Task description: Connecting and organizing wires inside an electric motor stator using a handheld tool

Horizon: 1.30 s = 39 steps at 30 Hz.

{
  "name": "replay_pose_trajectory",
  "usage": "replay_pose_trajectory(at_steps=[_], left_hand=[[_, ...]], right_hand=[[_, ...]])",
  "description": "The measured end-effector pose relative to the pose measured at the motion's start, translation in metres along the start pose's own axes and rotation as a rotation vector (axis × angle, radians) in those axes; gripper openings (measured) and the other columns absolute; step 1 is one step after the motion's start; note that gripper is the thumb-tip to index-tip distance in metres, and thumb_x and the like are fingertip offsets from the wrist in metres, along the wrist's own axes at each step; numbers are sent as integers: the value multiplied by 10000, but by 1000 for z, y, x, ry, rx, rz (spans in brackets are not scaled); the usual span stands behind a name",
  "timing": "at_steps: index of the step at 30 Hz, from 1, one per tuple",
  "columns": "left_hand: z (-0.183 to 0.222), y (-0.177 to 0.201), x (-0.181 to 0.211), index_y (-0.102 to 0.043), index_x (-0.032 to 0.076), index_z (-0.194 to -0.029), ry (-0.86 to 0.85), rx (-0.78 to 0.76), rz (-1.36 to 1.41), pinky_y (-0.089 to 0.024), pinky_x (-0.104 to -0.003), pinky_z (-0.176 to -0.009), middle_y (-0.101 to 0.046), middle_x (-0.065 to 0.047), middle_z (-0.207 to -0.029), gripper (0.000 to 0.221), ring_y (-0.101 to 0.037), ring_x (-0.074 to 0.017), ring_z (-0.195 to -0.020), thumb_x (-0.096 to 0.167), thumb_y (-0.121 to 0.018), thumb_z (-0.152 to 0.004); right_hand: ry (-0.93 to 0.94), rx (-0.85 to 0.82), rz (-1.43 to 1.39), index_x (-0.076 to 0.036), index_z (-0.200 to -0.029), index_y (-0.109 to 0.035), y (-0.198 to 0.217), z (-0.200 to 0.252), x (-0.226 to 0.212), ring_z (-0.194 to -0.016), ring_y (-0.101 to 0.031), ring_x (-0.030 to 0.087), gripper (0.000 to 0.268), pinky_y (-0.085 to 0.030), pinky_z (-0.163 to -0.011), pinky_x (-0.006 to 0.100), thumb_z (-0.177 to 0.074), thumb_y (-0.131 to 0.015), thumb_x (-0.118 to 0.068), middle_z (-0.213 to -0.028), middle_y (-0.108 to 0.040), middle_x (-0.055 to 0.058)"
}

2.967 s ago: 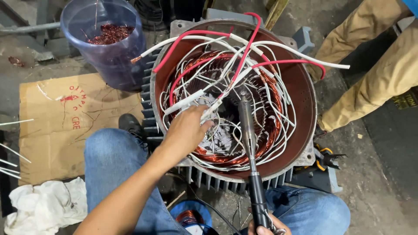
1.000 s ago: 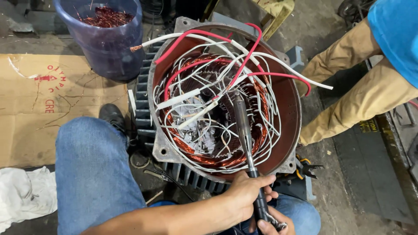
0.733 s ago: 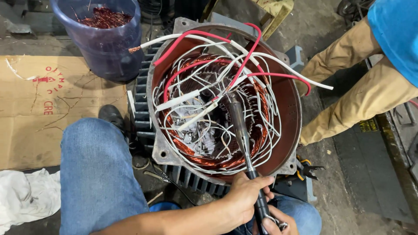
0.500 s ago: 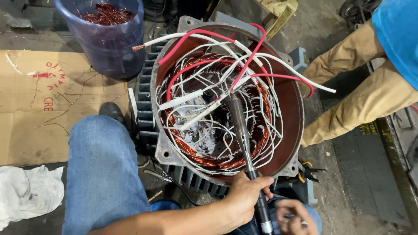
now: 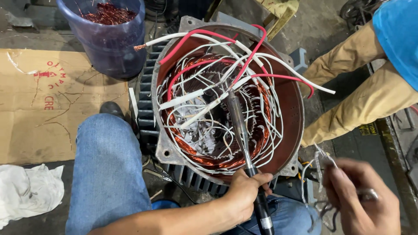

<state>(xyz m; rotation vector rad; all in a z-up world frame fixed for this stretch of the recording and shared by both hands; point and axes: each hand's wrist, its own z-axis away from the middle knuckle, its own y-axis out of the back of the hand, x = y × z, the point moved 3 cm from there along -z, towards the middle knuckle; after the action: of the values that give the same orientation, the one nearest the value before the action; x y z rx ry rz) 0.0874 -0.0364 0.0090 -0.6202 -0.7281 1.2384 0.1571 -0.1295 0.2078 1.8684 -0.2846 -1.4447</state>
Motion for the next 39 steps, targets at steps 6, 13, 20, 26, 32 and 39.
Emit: replay_pose_trajectory(at_steps=[6, 13, 20, 26, 32, 39], left_hand=[[10, -7, 10, -584, 28, -1042, 17, 38, -15, -587, -312, -740, -681, -108, -957, 127, -617, -161, -738, -24, -700, -1037], [2, -3, 1, -536, 17, -1143, -14, 3, -4, -558, -305, -718, -634, -99, -893, 209, -616, -164, -696, -51, -661, -990], [0, -2, -1, -572, 54, -1053, -36, -24, -47, -551, -293, -702, -634, -65, -879, 153, -624, -141, -683, 8, -717, -1032], [-1, -1, -2, -591, 47, -1015, -61, -20, -48, -537, -308, -732, -632, -72, -859, 143, -622, -151, -674, 21, -731, -1024], [-3, 0, -2, -607, 26, -1029, -42, -9, -32, -547, -295, -701, -638, -83, -824, 115, -622, -160, -670, 12, -721, -1023], [-1, 0, 0, -600, 30, -1050, -38, -20, -78, -554, -305, -726, -618, -71, -809, 110, -625, -162, -674, 22, -709, -1036]], right_hand=[[698, -247, 409, 58, -1093, -716, -80, -77, -101, -728, -622, 226, 137, -481, -653, 330, -970, -758, 14, -955, -715, 128], [714, -312, 662, -38, -1065, -778, -161, -165, -24, -780, -672, 345, 137, -520, -716, 474, -980, -760, -144, -1026, -688, 93], [742, -210, 623, -13, -1101, -817, -167, -171, -14, -768, -712, 326, 156, -537, -701, 450, -989, -751, -98, -1090, -765, 73], [755, -208, 648, -22, -1103, -813, -178, -182, 2, -783, -707, 347, 179, -538, -695, 468, -985, -772, -150, -1085, -759, 77], [742, -209, 655, -57, -1090, -809, -183, -180, 4, -764, -678, 347, 159, -514, -663, 476, -973, -771, -158, -1014, -710, 73], [725, -225, 685, -72, -1034, -818, -188, -179, -3, -687, -638, 300, 130, -502, -635, 462, -981, -801, -189, -915, -621, 70]])
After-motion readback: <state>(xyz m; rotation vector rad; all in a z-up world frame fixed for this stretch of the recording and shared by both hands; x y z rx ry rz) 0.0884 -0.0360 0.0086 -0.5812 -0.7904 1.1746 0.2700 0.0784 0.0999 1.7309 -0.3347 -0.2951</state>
